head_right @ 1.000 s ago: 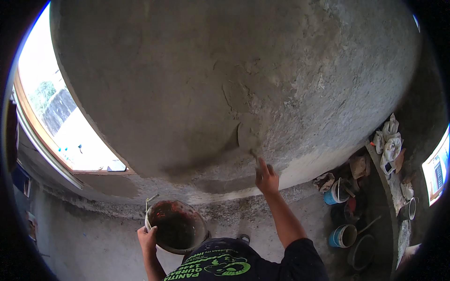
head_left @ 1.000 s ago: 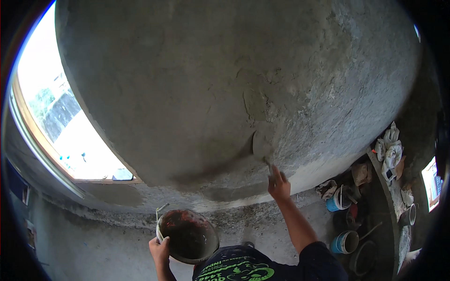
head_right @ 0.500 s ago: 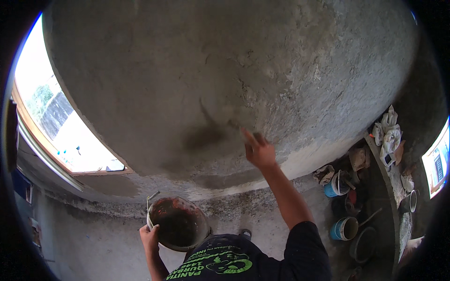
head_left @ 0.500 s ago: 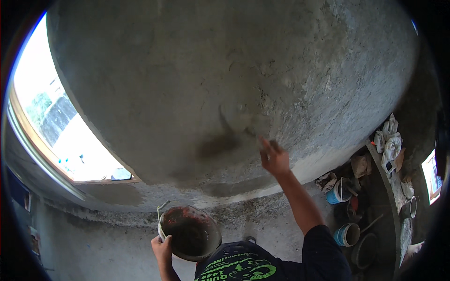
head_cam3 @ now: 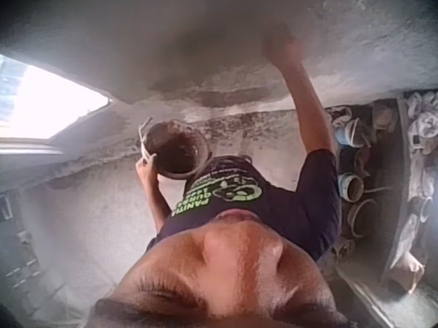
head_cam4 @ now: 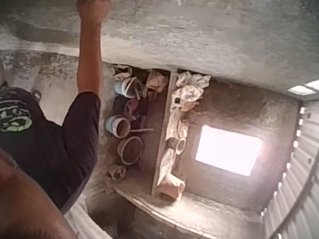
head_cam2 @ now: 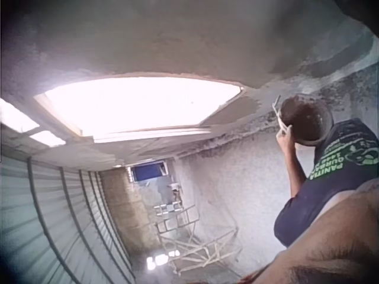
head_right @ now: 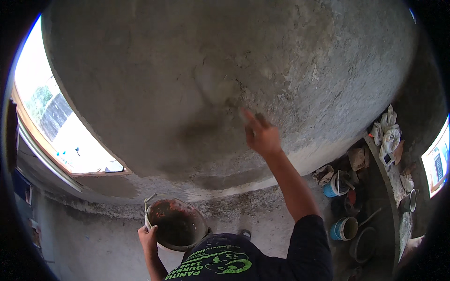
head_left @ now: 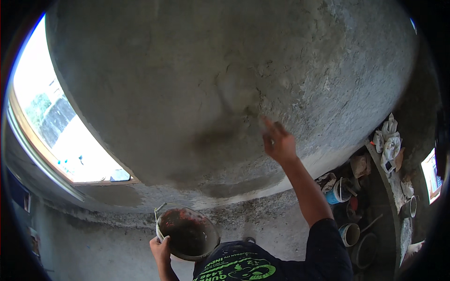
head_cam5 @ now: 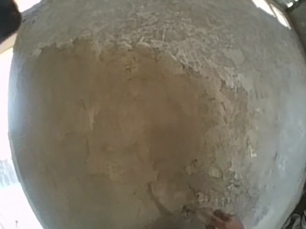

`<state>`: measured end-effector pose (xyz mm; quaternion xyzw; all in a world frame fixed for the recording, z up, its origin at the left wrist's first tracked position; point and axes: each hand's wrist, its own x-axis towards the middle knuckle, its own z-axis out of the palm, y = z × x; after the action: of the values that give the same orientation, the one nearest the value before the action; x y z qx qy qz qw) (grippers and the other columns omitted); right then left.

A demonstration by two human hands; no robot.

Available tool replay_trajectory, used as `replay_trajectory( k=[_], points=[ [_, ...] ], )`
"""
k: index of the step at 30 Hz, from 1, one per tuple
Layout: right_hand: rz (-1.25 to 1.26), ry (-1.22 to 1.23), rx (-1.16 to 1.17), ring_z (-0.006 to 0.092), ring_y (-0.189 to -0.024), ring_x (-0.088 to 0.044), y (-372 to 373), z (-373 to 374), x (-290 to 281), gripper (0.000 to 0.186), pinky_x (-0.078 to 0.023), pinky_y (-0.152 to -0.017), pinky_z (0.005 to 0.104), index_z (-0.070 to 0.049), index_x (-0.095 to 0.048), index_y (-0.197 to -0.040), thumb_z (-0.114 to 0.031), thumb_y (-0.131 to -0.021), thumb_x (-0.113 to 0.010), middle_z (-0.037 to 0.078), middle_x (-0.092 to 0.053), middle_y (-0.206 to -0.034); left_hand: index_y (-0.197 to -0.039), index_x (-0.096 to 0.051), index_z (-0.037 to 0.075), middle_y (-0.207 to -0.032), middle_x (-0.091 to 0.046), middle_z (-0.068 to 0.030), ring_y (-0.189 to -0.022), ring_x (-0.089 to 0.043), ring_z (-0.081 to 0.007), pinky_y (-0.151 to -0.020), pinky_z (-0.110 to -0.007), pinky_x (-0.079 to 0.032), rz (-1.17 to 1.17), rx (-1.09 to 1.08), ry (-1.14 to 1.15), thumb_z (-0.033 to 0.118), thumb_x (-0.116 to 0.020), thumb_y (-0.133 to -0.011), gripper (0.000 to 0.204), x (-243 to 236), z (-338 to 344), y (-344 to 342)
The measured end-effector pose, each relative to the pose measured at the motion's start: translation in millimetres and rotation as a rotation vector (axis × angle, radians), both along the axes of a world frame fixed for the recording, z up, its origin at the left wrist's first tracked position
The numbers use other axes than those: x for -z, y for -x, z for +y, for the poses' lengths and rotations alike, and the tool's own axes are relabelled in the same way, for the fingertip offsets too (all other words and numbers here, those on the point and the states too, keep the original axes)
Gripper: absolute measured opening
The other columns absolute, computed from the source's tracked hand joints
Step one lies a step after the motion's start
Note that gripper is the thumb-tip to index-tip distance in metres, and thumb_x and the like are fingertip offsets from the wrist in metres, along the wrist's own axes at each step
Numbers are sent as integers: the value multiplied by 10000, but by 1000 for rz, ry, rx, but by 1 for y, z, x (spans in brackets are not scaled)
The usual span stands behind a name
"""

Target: The person plasters a wall by repeatedly scooping mortar from a handheld bucket with a trowel and spreading and smoothing it across the wall surface.

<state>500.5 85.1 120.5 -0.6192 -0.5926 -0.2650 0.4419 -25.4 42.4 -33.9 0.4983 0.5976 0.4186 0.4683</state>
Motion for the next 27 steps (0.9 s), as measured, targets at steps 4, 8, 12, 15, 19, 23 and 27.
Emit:
replay_trajectory(
  k=[4, 8, 12, 15, 19, 23, 27],
  points=[
    [-303, 281, 10, 285, -705, -698, 16, -27, 43, 653, -587, -540, 398, -278, -577, -1441, -101, -826, -706, 104, -672, -981, -921, -725, -85, -794, -679, -6, -696, -593, -86, -654, -268, -486, -89, -6, -32, 7, -652, -838, 145, 1, 1, 3],
    [-231, 62, -1, 295, -688, -685, -1, -28, 39, 637, -573, -531, 400, -255, -578, -1438, -109, -834, -717, 88, -647, -928, -932, -726, -88, -817, -691, -12, -714, -604, -91, -669, -268, -495, -30, -7, -17, 1, -647, -837, 152, 0, 3, 5],
    [-85, -88, 15, 332, -676, -669, -26, -8, 17, 611, -554, -528, 405, -232, -580, -1430, -102, -850, -723, 119, -654, -953, -934, -725, -88, -825, -693, -11, -720, -606, -90, -668, -269, -495, -33, 19, -20, 0, -645, -836, 154, 2, 5, 4],
    [-77, -20, 68, 378, -693, -674, -41, -7, 42, 570, -547, -560, 434, -150, -585, -1413, -34, -869, -710, 169, -681, -959, -928, -723, -86, -816, -687, -8, -714, -599, -84, -662, -267, -489, -28, 7, -20, 2, -645, -836, 150, 5, 5, 4],
    [-16, -7, 101, 416, -722, -676, -35, -38, 132, 589, -565, -581, 469, -213, -585, -1413, -112, -853, -734, 180, -684, -969, -915, -719, -82, -785, -660, 5, -684, -566, -74, -634, -263, -466, -61, -8, -15, 10, -648, -834, 142, 7, 2, 7],
    [39, 185, 64, 378, -758, -696, -17, -84, 173, 593, -582, -597, 448, -164, -582, -1414, -107, -845, -741, 159, -688, -970, -890, -711, -75, -745, -621, 25, -654, -524, -67, -604, -262, -438, -48, -26, -65, 11, -652, -826, 122, 4, -2, 7],
    [22, 58, 86, 332, -736, -691, -9, -72, 125, 556, -569, -581, 418, -137, -601, -1397, -100, -858, -734, 139, -679, -954, -894, -715, -75, -751, -631, 21, -666, -542, -73, -621, -266, -453, 68, -29, 3, 10, -651, -821, 128, -1, 0, 6]
  ],
)
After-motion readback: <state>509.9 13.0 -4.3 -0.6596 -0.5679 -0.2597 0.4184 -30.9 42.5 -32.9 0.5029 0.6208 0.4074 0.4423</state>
